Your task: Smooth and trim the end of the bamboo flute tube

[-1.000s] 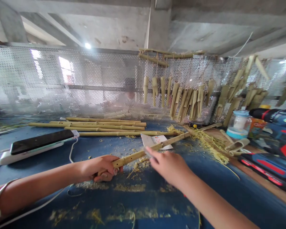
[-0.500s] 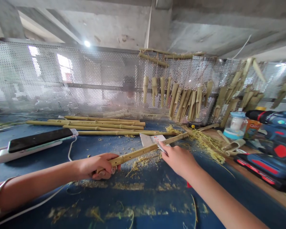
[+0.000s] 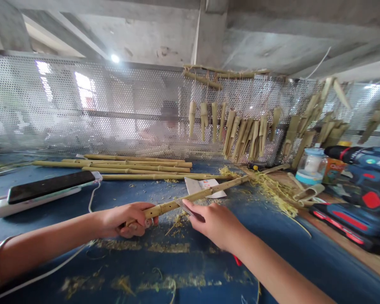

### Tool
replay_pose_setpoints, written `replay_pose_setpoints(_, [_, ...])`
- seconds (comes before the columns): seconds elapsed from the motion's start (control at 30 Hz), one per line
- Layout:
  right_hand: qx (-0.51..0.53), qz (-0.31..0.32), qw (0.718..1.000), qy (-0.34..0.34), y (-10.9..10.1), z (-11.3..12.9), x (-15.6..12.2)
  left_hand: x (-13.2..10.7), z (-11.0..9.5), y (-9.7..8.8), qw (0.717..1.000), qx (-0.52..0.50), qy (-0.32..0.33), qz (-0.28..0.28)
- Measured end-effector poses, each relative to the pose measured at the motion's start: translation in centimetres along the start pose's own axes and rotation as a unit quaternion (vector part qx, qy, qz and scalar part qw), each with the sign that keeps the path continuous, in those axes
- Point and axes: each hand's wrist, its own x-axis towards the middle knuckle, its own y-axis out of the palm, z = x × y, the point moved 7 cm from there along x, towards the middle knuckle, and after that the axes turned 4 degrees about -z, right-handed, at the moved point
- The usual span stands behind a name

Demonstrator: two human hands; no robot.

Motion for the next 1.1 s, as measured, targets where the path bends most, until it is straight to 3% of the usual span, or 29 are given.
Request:
replay_pose_setpoints(0.07, [-0.041, -0.005, 0.999, 0.035, 0.0, -0.9, 0.1, 0.0, 0.0, 0.1, 1.0, -0.004, -0.003, 0.01])
replay_pose_setpoints(0.13, [-0.118, -0.011, 0.986, 0.116, -0.2, -3.5, 0.2, 0.0, 0.0, 0.1, 1.0, -0.007, -0.008, 0.016])
replay_pose_setpoints(0.2, [-0.158, -0.013, 0.976, 0.152, -0.4, -5.3, 0.2, 0.0, 0.0, 0.1, 1.0, -0.007, -0.013, 0.012])
replay_pose_setpoints(0.37, [-0.221, -0.018, 0.97, 0.095, -0.4, -4.6, 0.2, -0.1, 0.0, 0.0, 1.0, -0.006, -0.017, 0.009])
replay_pose_setpoints(0.47, [-0.205, -0.013, 0.974, 0.097, -0.4, -4.8, 0.2, -0.1, -0.1, 0.1, 1.0, -0.007, -0.017, 0.014])
replay_pose_setpoints(0.67, [-0.094, -0.02, 0.986, 0.139, -0.1, -7.4, 0.4, 0.1, 0.0, 0.0, 0.999, -0.015, -0.016, 0.026])
replay_pose_setpoints(0.9, [0.002, -0.01, 0.997, 0.072, 0.2, -3.8, 0.3, 0.1, 0.1, -0.1, 1.0, -0.002, -0.021, 0.018])
replay_pose_setpoints(1.1, [-0.068, -0.031, 0.99, 0.121, -0.3, -4.0, 0.2, 0.1, 0.0, 0.0, 1.0, 0.009, -0.014, 0.015])
